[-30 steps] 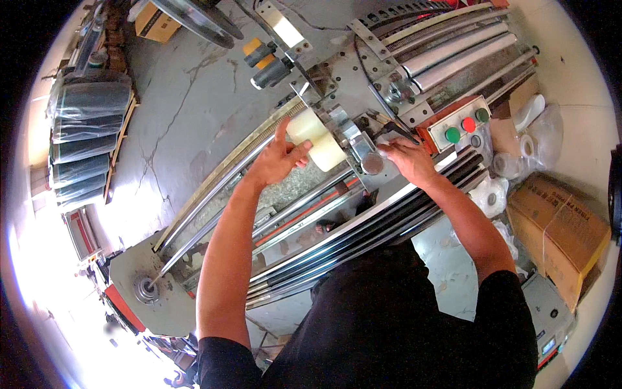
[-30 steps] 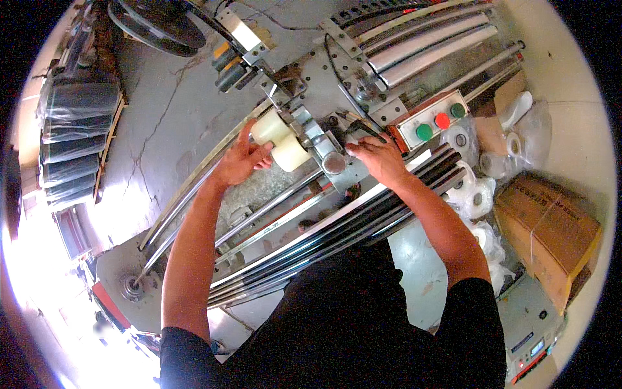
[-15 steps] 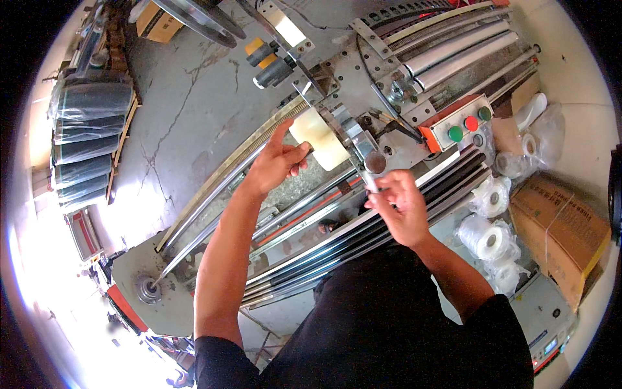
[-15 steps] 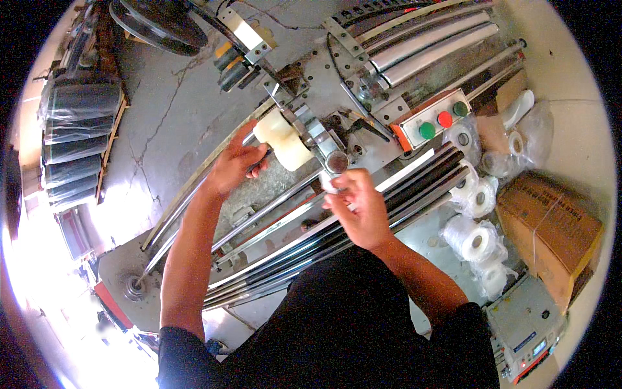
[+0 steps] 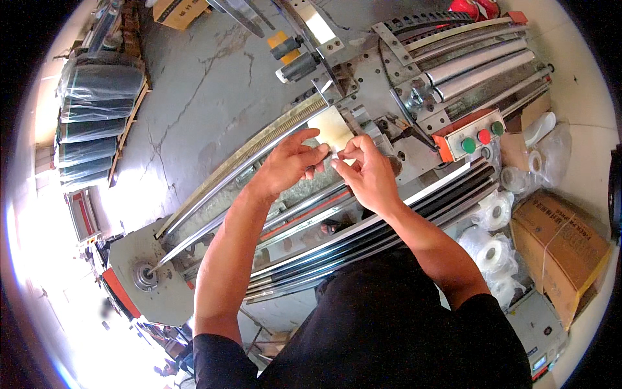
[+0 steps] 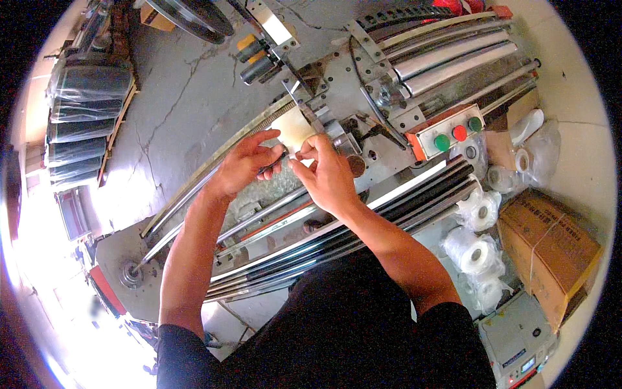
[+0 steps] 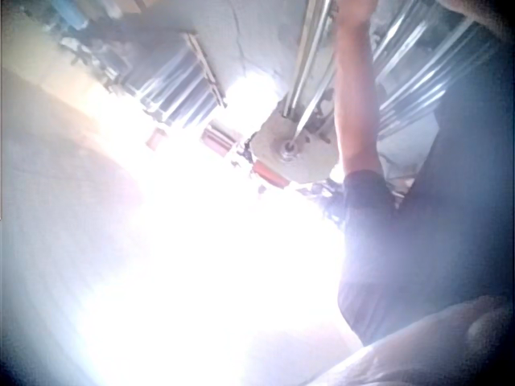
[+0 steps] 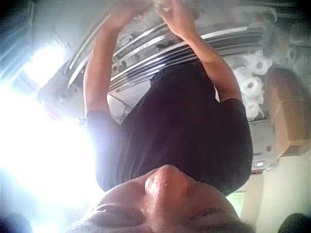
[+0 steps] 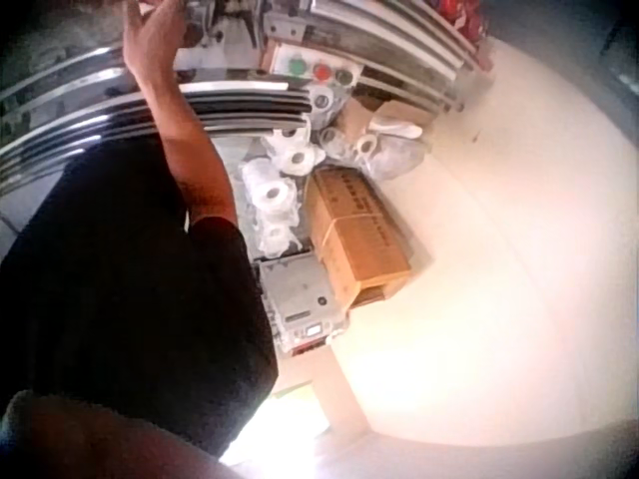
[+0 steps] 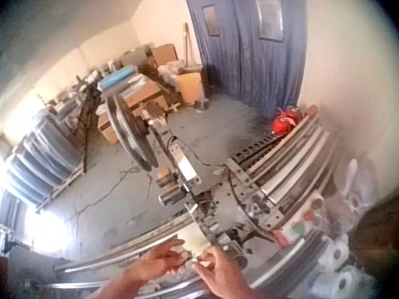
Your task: The person places a long metal rod onto a fabrication machine, slides it into position between rollers, and wraps adhesive tape around the rod and rollers.
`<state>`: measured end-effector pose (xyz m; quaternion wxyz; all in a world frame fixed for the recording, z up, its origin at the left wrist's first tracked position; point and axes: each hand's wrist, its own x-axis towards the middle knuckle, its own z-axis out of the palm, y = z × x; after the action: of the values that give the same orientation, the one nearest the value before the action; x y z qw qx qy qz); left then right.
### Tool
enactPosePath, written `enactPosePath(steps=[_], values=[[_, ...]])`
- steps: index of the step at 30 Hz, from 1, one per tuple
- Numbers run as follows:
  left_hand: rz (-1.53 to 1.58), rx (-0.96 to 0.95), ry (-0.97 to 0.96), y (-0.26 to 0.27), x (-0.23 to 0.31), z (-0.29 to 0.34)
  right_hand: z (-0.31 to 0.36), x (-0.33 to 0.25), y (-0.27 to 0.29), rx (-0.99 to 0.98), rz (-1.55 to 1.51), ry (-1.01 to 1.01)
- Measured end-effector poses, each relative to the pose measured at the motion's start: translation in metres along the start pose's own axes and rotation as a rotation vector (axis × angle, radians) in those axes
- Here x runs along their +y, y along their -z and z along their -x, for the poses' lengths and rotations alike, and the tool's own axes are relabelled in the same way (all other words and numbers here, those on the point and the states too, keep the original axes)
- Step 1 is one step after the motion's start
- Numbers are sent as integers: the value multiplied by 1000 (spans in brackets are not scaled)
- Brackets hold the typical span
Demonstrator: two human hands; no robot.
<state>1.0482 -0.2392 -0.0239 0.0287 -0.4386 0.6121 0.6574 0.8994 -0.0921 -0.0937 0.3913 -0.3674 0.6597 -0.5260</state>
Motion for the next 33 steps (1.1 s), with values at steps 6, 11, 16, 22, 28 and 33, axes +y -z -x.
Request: enactPosePath(steps=[6, 11, 16, 22, 28, 33], values=[[-53, -113, -37, 8, -3, -7, 3, -4, -4, -37, -118, -31], [-128, -61, -68, 7, -1, -7, 20, -22, 1, -36, -315, -97], [-130, -73, -97, 8, -14, -14, 20, -50, 10, -91, -383, -56], [-25, -40, -28, 6, -15, -10, -35, -70, 13, -229, -455, -152], [-49, 33, -4, 1, -10, -1, -52, -34, 11, -237, -240, -299], [-85, 73, -67, 0, -24, -5, -1, -26, 36, -349, -105, -363]])
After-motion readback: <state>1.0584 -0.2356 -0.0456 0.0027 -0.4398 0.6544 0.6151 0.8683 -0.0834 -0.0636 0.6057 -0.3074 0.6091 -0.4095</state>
